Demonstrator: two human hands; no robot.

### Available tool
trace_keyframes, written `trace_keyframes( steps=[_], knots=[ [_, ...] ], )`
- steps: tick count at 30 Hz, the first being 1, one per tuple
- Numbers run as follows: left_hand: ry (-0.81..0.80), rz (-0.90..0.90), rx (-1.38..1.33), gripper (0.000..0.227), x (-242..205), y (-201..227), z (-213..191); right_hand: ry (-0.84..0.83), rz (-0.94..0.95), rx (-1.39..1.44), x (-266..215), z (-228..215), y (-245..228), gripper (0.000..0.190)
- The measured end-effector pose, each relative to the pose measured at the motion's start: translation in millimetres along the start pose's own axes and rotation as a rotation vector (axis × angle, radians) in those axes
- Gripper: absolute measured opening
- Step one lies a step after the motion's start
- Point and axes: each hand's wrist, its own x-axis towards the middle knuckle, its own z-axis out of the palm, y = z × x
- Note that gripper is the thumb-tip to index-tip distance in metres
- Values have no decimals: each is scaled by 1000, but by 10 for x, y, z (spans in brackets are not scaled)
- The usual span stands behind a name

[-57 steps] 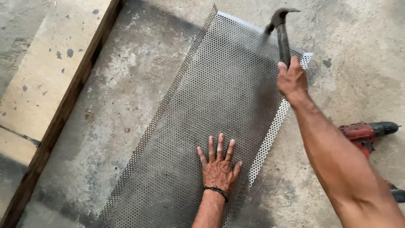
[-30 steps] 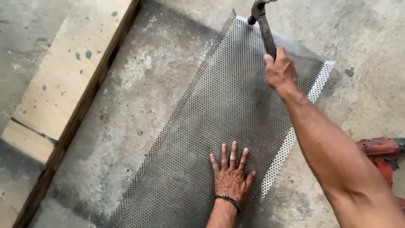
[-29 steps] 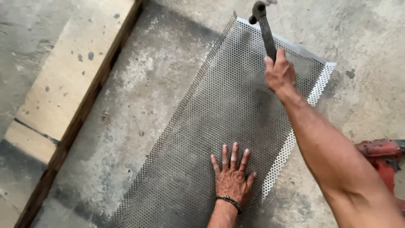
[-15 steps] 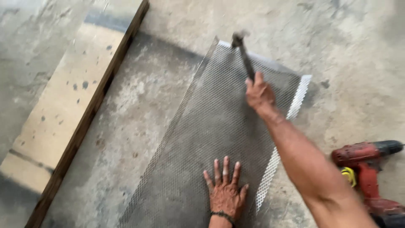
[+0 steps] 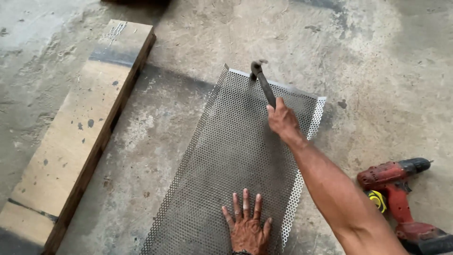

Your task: Flattening a perforated metal mesh sheet by striking it with a hammer on a concrete floor

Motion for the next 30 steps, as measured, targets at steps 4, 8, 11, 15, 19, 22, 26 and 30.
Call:
trace_keyframes(
  steps=[4, 8, 11, 15, 19, 22, 26, 30],
  knots=[
    [-18, 9, 13, 88, 3, -9, -7, 150, -99, 5, 112, 123, -24, 26],
    [-11, 10, 5, 86, 11, -4, -57, 26, -67, 13, 136, 109, -215, 25],
    [8, 3, 25, 84, 39, -21, -56, 34, -104, 39, 117, 204, -273, 24],
    [-25, -7, -7, 77, 33, 8, -122, 19, -85, 34, 107, 176, -380, 19],
    [1, 7, 49, 79, 30, -3, -82, 153, -188, 68, -35, 211, -272, 19],
    [-32, 10, 10, 84, -1, 23, -66, 68, 20, 5, -235, 101, -161, 25],
    [-59, 11, -22, 84, 5, 18, -62, 428, -286, -95, -257, 424, 531, 26],
    [-73, 13, -9, 84, 17, 30, -49, 558, -321, -221, -483, 358, 735, 41]
  ],
)
